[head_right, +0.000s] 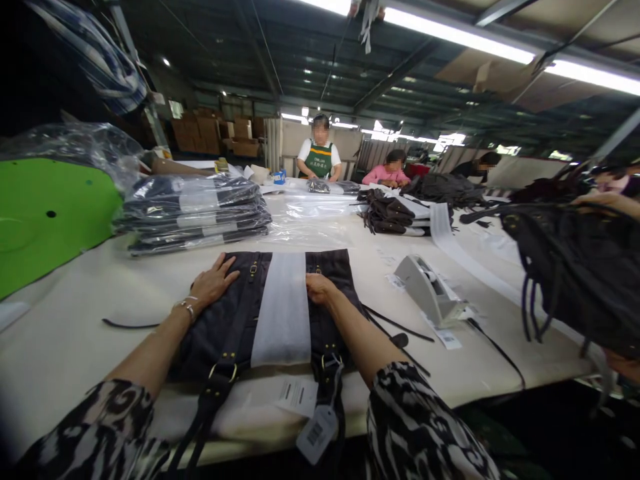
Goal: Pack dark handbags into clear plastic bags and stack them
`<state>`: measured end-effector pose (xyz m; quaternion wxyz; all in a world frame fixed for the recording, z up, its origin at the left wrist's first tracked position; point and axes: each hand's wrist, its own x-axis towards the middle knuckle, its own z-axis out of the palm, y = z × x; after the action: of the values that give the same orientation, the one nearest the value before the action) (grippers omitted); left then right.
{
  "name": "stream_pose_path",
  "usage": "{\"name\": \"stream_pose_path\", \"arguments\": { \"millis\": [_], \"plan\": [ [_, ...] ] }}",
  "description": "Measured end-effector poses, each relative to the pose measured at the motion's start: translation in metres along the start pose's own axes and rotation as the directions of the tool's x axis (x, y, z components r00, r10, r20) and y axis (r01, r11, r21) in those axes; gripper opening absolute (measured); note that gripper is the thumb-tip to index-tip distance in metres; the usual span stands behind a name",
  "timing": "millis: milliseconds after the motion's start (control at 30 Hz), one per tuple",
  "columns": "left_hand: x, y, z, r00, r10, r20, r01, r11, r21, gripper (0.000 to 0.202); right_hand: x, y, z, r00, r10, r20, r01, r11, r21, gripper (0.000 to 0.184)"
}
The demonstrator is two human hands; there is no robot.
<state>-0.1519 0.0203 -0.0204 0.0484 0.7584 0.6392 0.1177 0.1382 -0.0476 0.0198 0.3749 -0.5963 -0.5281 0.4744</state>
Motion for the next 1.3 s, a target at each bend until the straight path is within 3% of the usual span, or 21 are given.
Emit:
{"name": "stream_pose_path", "arguments": {
  "millis": [133, 233, 300, 333, 400, 467, 533, 600, 667, 733, 800, 900, 967, 1033, 1100, 1200, 1300],
  "plan": [
    [0.001, -0.002, 0.002, 1.000, -0.002, -0.030, 0.002, 1.000, -0.001, 0.063, -0.002, -0.010, -0.002, 0.997, -0.067, -0.028, 0.061, 0.985, -0.163, 0.011],
    [0.001, -0.002, 0.002, 0.999, 0.002, -0.039, -0.001, 1.000, 0.019, 0.063, -0.016, -0.021, -0.023, 0.984, -0.149, -0.094, 0.118, 0.953, -0.278, 0.009],
    [0.002, -0.001, 0.001, 0.999, 0.002, -0.039, 0.000, 0.999, 0.043, 0.062, -0.042, -0.026, -0.041, 0.957, -0.276, -0.088, 0.217, 0.884, -0.415, 0.012],
    [0.002, 0.000, 0.000, 0.999, 0.002, -0.039, 0.000, 0.998, 0.060, 0.062, -0.061, -0.026, -0.048, 0.937, -0.347, -0.026, 0.290, 0.821, -0.491, 0.014],
    [0.001, 0.003, -0.001, 0.999, 0.009, -0.037, -0.006, 0.995, 0.097, 0.061, -0.106, -0.020, -0.056, 0.879, -0.414, 0.235, 0.469, 0.663, -0.584, 0.013],
    [0.000, 0.007, -0.004, 1.000, 0.016, -0.024, -0.013, 0.992, 0.126, 0.061, -0.151, -0.005, -0.054, 0.775, -0.334, 0.537, 0.623, 0.549, -0.558, 0.012],
    [-0.003, 0.011, -0.008, 1.000, 0.020, -0.006, -0.019, 0.988, 0.156, 0.060, -0.187, 0.013, -0.045, 0.660, -0.268, 0.702, 0.740, 0.388, -0.549, 0.020],
    [-0.007, 0.018, -0.014, 1.000, 0.022, 0.000, -0.022, 0.981, 0.193, 0.058, -0.208, 0.029, -0.033, 0.584, -0.260, 0.769, 0.812, 0.173, -0.558, 0.027],
    [-0.015, 0.026, -0.022, 0.999, 0.032, -0.013, -0.029, 0.974, 0.224, 0.055, -0.216, 0.040, -0.023, 0.537, -0.291, 0.792, 0.826, -0.009, -0.564, 0.021],
    [-0.029, 0.037, -0.033, 0.996, 0.066, -0.061, -0.050, 0.972, 0.228, 0.051, -0.218, 0.046, -0.018, 0.503, -0.343, 0.793, 0.814, -0.120, -0.568, 0.012],
    [-0.053, 0.052, -0.045, 0.980, 0.126, -0.151, -0.099, 0.980, 0.172, 0.045, -0.217, 0.048, -0.020, 0.468, -0.375, 0.800, 0.816, -0.165, -0.554, 0.010],
    [-0.109, 0.079, -0.054, 0.945, 0.237, -0.225, -0.259, 0.963, -0.072, 0.031, -0.213, 0.048, -0.029, 0.416, -0.367, 0.832, 0.856, -0.148, -0.494, 0.010],
    [-0.153, 0.099, -0.050, 0.928, 0.345, -0.143, -0.373, 0.881, -0.293, 0.025, -0.211, 0.049, -0.035, 0.396, -0.356, 0.846, 0.879, -0.120, -0.462, 0.012],
    [-0.192, 0.118, -0.038, 0.866, 0.497, -0.050, -0.473, 0.784, -0.402, 0.021, -0.208, 0.050, -0.038, 0.389, -0.355, 0.850, 0.894, -0.077, -0.441, 0.011],
    [-0.219, 0.132, -0.022, 0.797, 0.604, 0.003, -0.563, 0.745, -0.357, 0.030, -0.205, 0.053, -0.038, 0.407, -0.372, 0.834, 0.902, 0.016, -0.432, 0.010],
    [-0.234, 0.144, -0.002, 0.782, 0.622, 0.034, -0.603, 0.770, -0.206, 0.047, -0.202, 0.052, -0.034, 0.519, -0.479, 0.708, 0.855, 0.309, -0.417, 0.016],
    [-0.232, 0.147, 0.006, 0.804, 0.595, 0.022, -0.587, 0.798, -0.136, 0.029, -0.200, 0.041, -0.032, 0.703, -0.523, 0.483, 0.697, 0.642, -0.319, 0.026]
  ]
}}
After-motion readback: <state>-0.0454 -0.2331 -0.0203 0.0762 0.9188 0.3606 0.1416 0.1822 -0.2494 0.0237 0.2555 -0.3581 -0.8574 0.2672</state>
